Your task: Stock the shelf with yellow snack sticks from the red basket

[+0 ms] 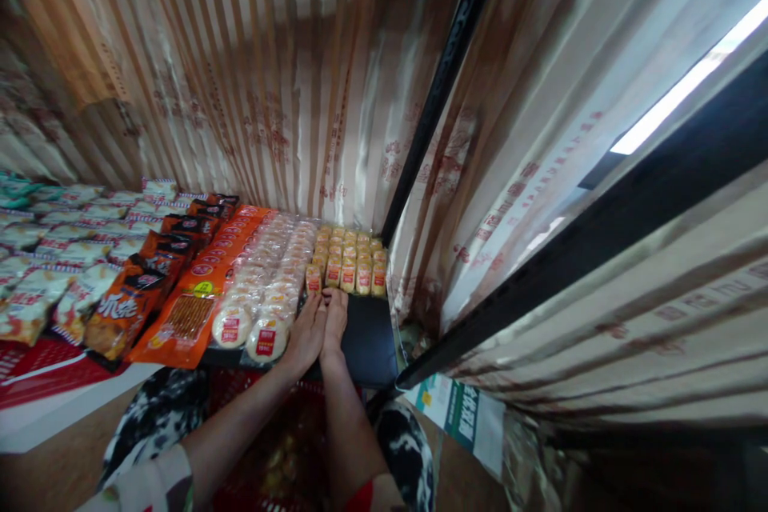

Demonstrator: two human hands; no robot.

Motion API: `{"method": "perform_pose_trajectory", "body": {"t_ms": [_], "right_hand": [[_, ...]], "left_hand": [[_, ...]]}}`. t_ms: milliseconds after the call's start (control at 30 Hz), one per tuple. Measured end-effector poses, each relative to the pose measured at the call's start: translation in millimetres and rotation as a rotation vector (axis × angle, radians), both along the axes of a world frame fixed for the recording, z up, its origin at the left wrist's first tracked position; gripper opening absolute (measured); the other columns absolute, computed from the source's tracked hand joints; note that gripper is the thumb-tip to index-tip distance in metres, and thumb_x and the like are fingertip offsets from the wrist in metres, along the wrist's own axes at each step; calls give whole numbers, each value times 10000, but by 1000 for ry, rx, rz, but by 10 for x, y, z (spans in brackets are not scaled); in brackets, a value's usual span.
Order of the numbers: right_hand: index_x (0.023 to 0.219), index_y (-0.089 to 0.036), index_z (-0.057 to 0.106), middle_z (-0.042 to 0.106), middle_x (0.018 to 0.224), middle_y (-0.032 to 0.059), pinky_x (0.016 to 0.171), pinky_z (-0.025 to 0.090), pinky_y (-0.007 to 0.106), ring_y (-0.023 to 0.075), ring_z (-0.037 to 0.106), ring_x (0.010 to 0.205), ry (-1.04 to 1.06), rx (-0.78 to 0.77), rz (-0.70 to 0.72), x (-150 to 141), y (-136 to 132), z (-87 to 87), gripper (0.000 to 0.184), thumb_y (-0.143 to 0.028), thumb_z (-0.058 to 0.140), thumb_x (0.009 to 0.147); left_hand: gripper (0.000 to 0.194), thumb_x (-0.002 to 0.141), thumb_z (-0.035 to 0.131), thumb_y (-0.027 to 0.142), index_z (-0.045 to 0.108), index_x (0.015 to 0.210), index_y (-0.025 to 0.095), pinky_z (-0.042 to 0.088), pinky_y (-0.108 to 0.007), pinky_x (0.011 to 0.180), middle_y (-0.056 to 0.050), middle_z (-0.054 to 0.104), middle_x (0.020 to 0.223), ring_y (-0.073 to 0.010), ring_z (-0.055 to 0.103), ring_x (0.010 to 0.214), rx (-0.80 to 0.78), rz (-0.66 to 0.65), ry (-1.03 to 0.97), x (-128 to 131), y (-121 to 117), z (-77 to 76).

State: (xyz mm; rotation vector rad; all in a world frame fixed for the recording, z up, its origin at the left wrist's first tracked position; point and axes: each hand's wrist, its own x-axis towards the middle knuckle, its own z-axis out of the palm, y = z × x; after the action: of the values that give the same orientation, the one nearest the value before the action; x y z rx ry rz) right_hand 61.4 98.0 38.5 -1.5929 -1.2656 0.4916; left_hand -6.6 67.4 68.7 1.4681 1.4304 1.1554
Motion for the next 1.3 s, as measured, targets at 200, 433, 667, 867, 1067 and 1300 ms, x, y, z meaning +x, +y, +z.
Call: {"method": "perform_pose_trajectory", "body": {"t_ms": [200,433,667,867,1067,1300], "right_hand": [[888,-190,592,547,908,42,749,477,263,146,558,767,-14,5,8,-8,-198,35,259,-151,418,699],[919,-164,611,553,940,61,802,458,266,155,550,839,-47,-11,28,-64,-471,5,300,-123,392,717],[900,-185,626,557,890,38,799,448,266,153,540,839,-22,25,83,-150,-761,-103,314,-111,372,731],[887,-191,623,573,906,30,811,434,272,154,535,863,-10,108,102,-283,-1072,-129,276,-119,393,754],[897,-198,632,603,908,47,829,426,283,165,538,906,-63,165,144,-489,-1438,-410,260,-117,407,794],[924,-176,649,650,980,87,885,406,299,182,563,949,-139,-429,279,-661,-1625,-1067,299,-109,387,797]], "left_hand": [[426,866,307,258,559,1166,90,305,-374,1072,-159,534,1280,-217,463,1223,-7,-39,121,1,-178,84],[386,872,307,230,587,1115,123,387,-351,994,-116,618,1140,-201,547,1081,48,-57,192,-88,-388,-50],[329,862,332,190,584,1065,126,434,-370,942,-112,630,1072,-195,559,1009,239,-87,252,-226,-672,-209],[294,872,366,203,578,1071,158,433,-372,936,-99,619,1075,-188,549,1022,390,-93,251,-428,-901,-370],[314,906,346,277,578,1084,163,440,-358,918,-102,595,1048,-187,536,1019,434,-205,332,-765,-1212,-567],[343,905,295,194,593,1072,159,362,-307,1007,-82,608,1113,-159,520,1100,-264,-328,676,-1101,-1286,-1118]]}}
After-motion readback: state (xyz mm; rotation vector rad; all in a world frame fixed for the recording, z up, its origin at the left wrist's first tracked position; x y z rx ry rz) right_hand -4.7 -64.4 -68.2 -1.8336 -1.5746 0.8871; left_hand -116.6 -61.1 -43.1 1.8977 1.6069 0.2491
